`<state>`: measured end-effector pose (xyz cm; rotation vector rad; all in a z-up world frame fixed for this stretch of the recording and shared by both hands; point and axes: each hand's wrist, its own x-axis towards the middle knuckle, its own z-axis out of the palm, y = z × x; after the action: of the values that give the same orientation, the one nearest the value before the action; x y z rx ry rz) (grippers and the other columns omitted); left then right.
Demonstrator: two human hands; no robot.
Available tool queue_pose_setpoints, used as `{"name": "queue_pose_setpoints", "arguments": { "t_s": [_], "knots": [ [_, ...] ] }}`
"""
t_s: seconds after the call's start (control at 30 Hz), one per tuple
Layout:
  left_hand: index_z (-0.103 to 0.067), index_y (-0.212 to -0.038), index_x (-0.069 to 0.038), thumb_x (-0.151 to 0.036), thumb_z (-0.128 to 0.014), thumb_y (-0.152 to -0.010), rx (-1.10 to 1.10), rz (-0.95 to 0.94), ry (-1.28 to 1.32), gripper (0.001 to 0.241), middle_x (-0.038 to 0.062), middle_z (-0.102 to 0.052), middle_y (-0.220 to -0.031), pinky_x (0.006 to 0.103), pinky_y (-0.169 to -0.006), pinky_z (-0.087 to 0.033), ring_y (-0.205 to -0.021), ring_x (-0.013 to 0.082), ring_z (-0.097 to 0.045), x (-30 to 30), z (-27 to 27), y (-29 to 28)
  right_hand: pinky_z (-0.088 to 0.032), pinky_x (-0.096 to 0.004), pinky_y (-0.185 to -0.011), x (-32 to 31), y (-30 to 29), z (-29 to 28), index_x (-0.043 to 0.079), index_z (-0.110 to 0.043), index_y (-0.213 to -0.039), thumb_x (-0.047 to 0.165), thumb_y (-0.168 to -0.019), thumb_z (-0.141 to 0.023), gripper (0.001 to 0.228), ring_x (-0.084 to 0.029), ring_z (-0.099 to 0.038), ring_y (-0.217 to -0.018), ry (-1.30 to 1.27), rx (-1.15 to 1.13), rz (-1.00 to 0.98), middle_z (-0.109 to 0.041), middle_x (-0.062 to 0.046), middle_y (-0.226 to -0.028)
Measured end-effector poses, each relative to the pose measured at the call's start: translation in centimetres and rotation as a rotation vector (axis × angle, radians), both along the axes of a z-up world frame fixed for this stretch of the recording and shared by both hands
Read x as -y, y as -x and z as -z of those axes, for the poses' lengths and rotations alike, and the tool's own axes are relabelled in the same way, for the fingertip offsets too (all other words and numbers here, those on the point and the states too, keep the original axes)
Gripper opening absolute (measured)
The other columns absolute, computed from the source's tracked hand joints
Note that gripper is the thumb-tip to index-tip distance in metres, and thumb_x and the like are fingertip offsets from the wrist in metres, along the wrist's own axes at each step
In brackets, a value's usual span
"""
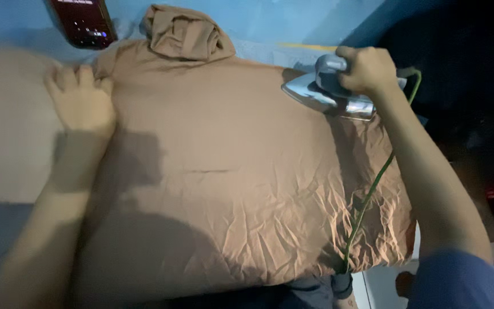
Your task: The person irons a brown shirt laid out on a bed. They use a handheld iron to smooth the fabric, moving it back and forth across the surface while occasionally adjusting the shirt with their other hand.
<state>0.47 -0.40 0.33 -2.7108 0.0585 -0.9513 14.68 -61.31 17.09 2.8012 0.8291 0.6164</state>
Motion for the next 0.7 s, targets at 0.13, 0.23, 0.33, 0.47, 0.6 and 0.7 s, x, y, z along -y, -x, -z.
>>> {"name": "queue_pose_setpoints", "arguments": {
  "t_s": [0.13, 0.23, 0.33, 0.47, 0.6, 0.7],
  "knots": [
    [-0.075, -0.111, -0.015, -0.021, -0.051, -0.108, 0.007, -0.050, -0.025, 0.024, 0.015, -0.060, -0.129, 0.0624, -0.124, -0.018, -0.134, 0.0377, -0.047, 0.9, -0.5, -0.1, -0.057, -0.049, -0.074, -0.9, 0.2, -0.1, 0.017, -0.075, -0.122, 0.026, -0.078, -0.071, 0.046, -0.041, -0.071, -0.079, -0.027, -0.039, -0.026, -0.073, -0.020, -0.088],
    [-0.072, -0.111, -0.014, -0.020, -0.051, -0.104, -0.021, -0.015, -0.012, 0.023, 0.015, -0.059, -0.131, 0.0617, -0.125, -0.018, -0.135, 0.0384, -0.046, 0.6, -0.9, 0.3, -0.058, -0.049, -0.068, -3.2, 0.1, -0.2, 0.019, -0.073, -0.128, 0.026, -0.082, -0.069, 0.047, -0.040, -0.070, -0.070, 0.015, -0.138, 0.082, -0.071, -0.022, -0.082],
    [-0.072, -0.112, -0.012, -0.019, -0.051, -0.102, -0.061, 0.002, 0.056, 0.024, 0.016, -0.059, -0.131, 0.0621, -0.128, -0.018, -0.135, 0.0369, -0.046, 0.6, -1.1, 0.2, -0.056, -0.051, -0.069, -6.6, 0.3, -0.7, 0.017, -0.075, -0.121, 0.028, -0.072, -0.075, 0.051, -0.043, -0.069, -0.072, 0.024, -0.092, -0.098, -0.071, -0.023, -0.081],
    [-0.075, -0.110, -0.015, -0.026, -0.053, -0.094, 0.048, -0.079, -0.003, 0.030, 0.018, -0.062, -0.130, 0.0639, -0.118, -0.020, -0.134, 0.0416, -0.048, 1.6, -1.4, -1.0, -0.055, -0.052, -0.067, -12.8, 1.3, -0.6, 0.020, -0.076, -0.118, 0.023, -0.070, -0.073, 0.048, -0.043, -0.070, -0.071, 0.035, -0.144, -0.125, -0.072, -0.022, -0.079],
    [-0.076, -0.109, -0.011, -0.021, -0.054, -0.104, -0.029, -0.027, -0.004, 0.024, 0.018, -0.062, -0.128, 0.0636, -0.122, -0.021, -0.135, 0.0401, -0.049, 1.5, -1.7, 0.2, -0.056, -0.052, -0.066, -19.3, 2.7, -0.2, 0.023, -0.076, -0.120, 0.019, -0.070, -0.070, 0.050, -0.043, -0.070, -0.072, -0.038, -0.148, -0.233, -0.073, -0.022, -0.083],
    [-0.073, -0.106, -0.009, -0.017, -0.052, -0.106, 0.011, 0.027, 0.035, 0.023, 0.018, -0.060, -0.126, 0.0614, -0.124, -0.023, -0.133, 0.0388, -0.048, 1.6, -2.0, 0.6, -0.055, -0.053, -0.065, -23.1, 3.1, -0.3, 0.020, -0.076, -0.113, 0.020, -0.070, -0.071, 0.044, -0.043, -0.070, -0.072, -0.049, -0.172, -0.279, -0.073, -0.021, -0.082]
  ]
}}
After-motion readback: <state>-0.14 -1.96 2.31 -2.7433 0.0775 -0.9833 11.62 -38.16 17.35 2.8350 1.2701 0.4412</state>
